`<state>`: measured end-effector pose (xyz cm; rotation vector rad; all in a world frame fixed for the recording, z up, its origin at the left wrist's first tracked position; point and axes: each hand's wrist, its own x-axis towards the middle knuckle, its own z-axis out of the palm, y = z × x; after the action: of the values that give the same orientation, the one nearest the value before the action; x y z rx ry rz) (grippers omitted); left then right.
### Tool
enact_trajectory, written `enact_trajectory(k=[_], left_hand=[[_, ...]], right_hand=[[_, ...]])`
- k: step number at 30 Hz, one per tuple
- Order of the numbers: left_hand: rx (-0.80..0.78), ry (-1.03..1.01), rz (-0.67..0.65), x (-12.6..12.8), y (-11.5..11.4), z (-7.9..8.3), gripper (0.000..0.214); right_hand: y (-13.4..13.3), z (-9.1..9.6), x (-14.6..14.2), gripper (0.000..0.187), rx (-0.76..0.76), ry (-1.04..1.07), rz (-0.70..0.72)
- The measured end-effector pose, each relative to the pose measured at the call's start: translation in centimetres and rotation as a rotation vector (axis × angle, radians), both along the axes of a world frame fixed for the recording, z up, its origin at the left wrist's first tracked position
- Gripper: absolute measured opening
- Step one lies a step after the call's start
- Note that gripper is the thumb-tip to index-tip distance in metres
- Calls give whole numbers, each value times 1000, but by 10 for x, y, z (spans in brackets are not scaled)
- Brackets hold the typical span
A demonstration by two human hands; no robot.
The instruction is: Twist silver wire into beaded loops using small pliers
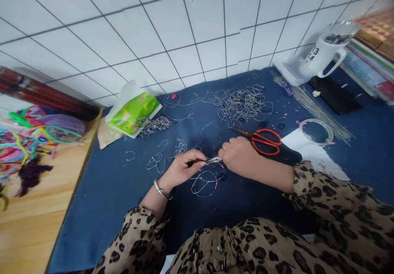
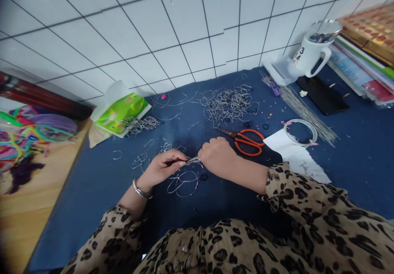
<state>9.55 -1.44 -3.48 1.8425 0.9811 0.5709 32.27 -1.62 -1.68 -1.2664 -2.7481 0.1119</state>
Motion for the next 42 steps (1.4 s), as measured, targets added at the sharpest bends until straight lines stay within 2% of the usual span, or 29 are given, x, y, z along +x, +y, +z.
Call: enact_trajectory(k=[4,9,19,22,26,28,32,42], left_hand=[[-182,-72,7,1,0,4,11],[-321,-151,13,1,1,7,17],[-380,-146,74,10,-3,11,15],[-324,-92,116,11,-5,15,13],[-73,-2,166,9,-6,23,14],[-5,26,159,7,-6,26,13],[10,28,181,4,-6,24,11],[-55,-85,262,5,-4,9,14]], right_hand=[[1,-1,0,22,-2,11,-11],[2,-3,0,19,-12,22,-30],[1,-6,0,22,36,41,-16],[1,-6,0,22,69,38,-22],[3,-6,-1,20,116,45,-33],[5,-7,-1,19,136,48,-40],[7,-9,-3,18,161,40,-49],[8,-10,-7,20,138,6,-45]])
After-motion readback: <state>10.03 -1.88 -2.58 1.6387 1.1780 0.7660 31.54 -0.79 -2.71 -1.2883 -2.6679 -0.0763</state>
